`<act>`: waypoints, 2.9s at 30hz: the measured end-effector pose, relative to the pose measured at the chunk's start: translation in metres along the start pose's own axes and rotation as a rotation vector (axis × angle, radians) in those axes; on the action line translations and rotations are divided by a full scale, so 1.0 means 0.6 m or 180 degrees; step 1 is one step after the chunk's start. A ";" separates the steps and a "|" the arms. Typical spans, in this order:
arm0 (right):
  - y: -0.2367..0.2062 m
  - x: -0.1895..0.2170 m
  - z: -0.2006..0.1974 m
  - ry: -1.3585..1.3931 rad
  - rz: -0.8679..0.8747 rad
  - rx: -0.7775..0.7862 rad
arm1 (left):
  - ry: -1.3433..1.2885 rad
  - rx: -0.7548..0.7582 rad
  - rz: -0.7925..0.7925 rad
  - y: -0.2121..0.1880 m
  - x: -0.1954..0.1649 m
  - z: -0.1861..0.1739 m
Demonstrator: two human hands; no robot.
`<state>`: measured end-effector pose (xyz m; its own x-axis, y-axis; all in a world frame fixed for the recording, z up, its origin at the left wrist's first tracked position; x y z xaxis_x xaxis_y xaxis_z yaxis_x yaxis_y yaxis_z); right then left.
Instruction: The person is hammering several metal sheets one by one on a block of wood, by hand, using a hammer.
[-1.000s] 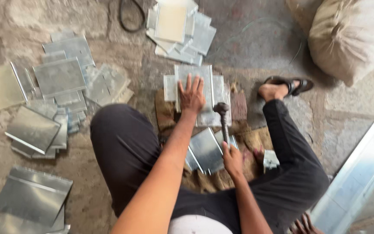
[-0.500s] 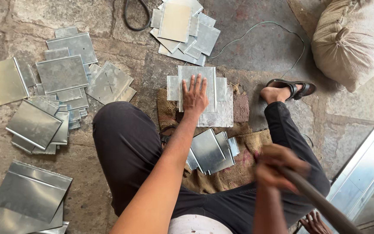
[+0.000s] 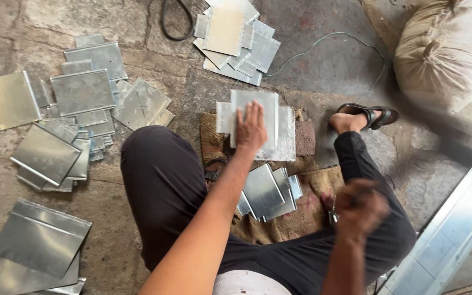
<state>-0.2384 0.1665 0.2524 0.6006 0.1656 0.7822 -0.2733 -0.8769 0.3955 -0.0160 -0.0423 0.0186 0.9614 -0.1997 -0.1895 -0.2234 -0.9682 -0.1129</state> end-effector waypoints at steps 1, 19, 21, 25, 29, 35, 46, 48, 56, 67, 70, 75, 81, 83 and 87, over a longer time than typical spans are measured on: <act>0.007 -0.019 -0.012 0.2043 0.0811 -0.0135 | 0.0133 0.0062 0.0117 -0.003 -0.010 0.004; -0.034 -0.039 0.033 0.1303 0.1383 0.0253 | -0.0414 -0.0029 0.0296 -0.008 -0.016 0.018; 0.000 0.017 -0.019 0.1510 0.0406 0.0057 | -0.0393 0.0039 0.0241 -0.007 -0.013 0.019; 0.008 0.016 -0.056 0.2335 -0.0663 -0.0691 | -0.0417 0.0114 0.0230 -0.007 -0.013 0.027; -0.041 -0.063 0.067 0.0430 -0.0467 -0.0081 | -0.0437 0.0010 0.0222 -0.007 -0.014 0.026; -0.113 -0.161 0.152 0.0289 0.2840 0.1169 | -0.0544 0.0040 0.0175 -0.010 -0.013 0.016; 0.063 0.009 -0.066 0.2050 -0.0974 -0.0847 | -0.0433 -0.0007 0.0237 -0.005 -0.019 0.026; 0.046 -0.043 -0.020 0.1396 -0.1251 -0.0967 | -0.0350 -0.0007 0.0226 -0.005 -0.019 0.025; -0.093 -0.230 0.154 0.0340 0.2210 0.1303 | -0.0434 -0.0091 0.0198 -0.005 -0.018 0.016; 0.060 -0.019 -0.076 0.1918 -0.0764 -0.1142 | -0.0422 -0.0022 0.0214 -0.013 -0.017 0.032; 0.024 -0.133 0.020 0.2165 -0.0790 -0.1289 | -0.0420 -0.0021 0.0214 -0.014 -0.018 0.029; -0.095 -0.257 0.192 -0.0597 0.1030 0.1402 | -0.0480 -0.0005 0.0197 -0.014 -0.018 0.024; 0.007 -0.118 0.076 -0.0322 0.0982 0.1075 | -0.0387 0.0059 0.0230 -0.017 -0.018 0.033; 0.035 -0.065 0.020 0.1225 0.1132 0.0098 | -0.0373 0.0036 0.0216 -0.021 -0.017 0.038; 0.058 -0.006 -0.003 0.2507 -0.0422 -0.0196 | -0.0359 -0.0002 0.0237 -0.037 -0.020 0.046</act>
<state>-0.2513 0.1365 0.2642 -0.0696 0.5568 0.8277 -0.2915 -0.8049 0.5169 -0.0272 -0.0143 -0.0037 0.9179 -0.2528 -0.3057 -0.2933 -0.9514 -0.0938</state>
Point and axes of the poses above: each hand's wrist, its own y-axis towards the middle knuckle, its own z-axis out of the palm, x = y × z, the point moved 6 cm from there along y, towards the middle knuckle, and after that the axes turned 4 degrees about x, right-handed, at the moved point
